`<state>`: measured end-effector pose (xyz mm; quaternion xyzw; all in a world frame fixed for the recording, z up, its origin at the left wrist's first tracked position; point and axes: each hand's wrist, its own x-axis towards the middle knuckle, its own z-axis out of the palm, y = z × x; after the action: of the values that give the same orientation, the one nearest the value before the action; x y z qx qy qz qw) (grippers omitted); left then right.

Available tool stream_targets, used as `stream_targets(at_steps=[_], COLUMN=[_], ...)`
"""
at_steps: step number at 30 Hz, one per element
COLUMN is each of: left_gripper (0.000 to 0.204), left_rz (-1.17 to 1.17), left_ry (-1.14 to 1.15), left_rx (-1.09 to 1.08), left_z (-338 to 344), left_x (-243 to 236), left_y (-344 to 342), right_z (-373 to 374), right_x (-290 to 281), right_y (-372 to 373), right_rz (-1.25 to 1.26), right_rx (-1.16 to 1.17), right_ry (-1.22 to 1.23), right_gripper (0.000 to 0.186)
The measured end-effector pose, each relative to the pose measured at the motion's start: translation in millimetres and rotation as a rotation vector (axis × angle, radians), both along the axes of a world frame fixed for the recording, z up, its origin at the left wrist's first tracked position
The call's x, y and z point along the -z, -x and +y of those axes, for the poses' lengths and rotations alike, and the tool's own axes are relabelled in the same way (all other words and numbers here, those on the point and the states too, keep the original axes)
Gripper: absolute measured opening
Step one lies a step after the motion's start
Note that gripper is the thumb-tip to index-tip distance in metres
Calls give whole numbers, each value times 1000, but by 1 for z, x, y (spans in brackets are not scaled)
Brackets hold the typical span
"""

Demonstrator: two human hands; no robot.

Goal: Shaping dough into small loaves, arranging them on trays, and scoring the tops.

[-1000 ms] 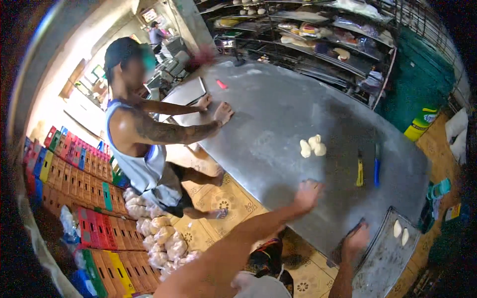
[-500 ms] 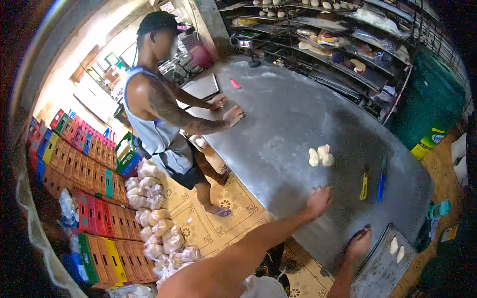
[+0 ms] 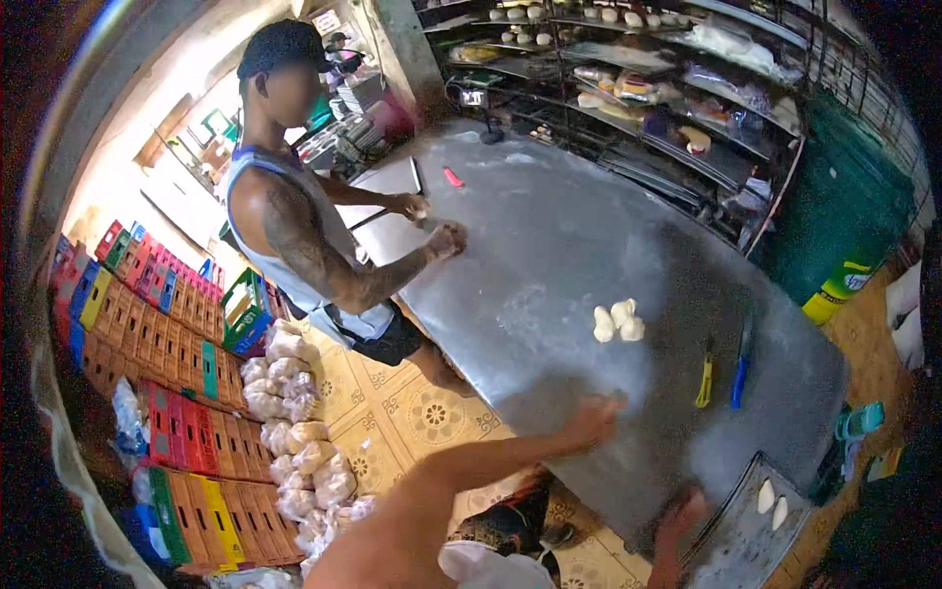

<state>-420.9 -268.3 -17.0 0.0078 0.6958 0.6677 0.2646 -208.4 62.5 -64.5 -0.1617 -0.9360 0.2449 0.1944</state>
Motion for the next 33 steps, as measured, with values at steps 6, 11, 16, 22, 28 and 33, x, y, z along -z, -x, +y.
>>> stream_targets(at_steps=[6, 11, 16, 22, 28, 33], left_gripper=[40, 39, 26, 34, 35, 31], left_rz=[893, 755, 1089, 764, 1101, 914], left_ry=[810, 805, 672, 660, 757, 925], left_rx=[54, 93, 44, 242, 240, 192], left_z=[48, 25, 48, 79, 55, 93], left_x=[-26, -14, -12, -14, -22, -11], left_y=[54, 3, 26, 28, 39, 47], right_z=[20, -39, -2, 22, -17, 7], right_x=[-10, -66, -69, -2, -69, -35], right_y=[59, 39, 47, 45, 85, 100], right_rz=[208, -17, -123, -190, 61, -60], right_rx=[-44, 115, 8, 262, 106, 202], right_ry=[-402, 86, -267, -51, -563, -129], right_gripper=[24, 28, 30, 20, 20, 26])
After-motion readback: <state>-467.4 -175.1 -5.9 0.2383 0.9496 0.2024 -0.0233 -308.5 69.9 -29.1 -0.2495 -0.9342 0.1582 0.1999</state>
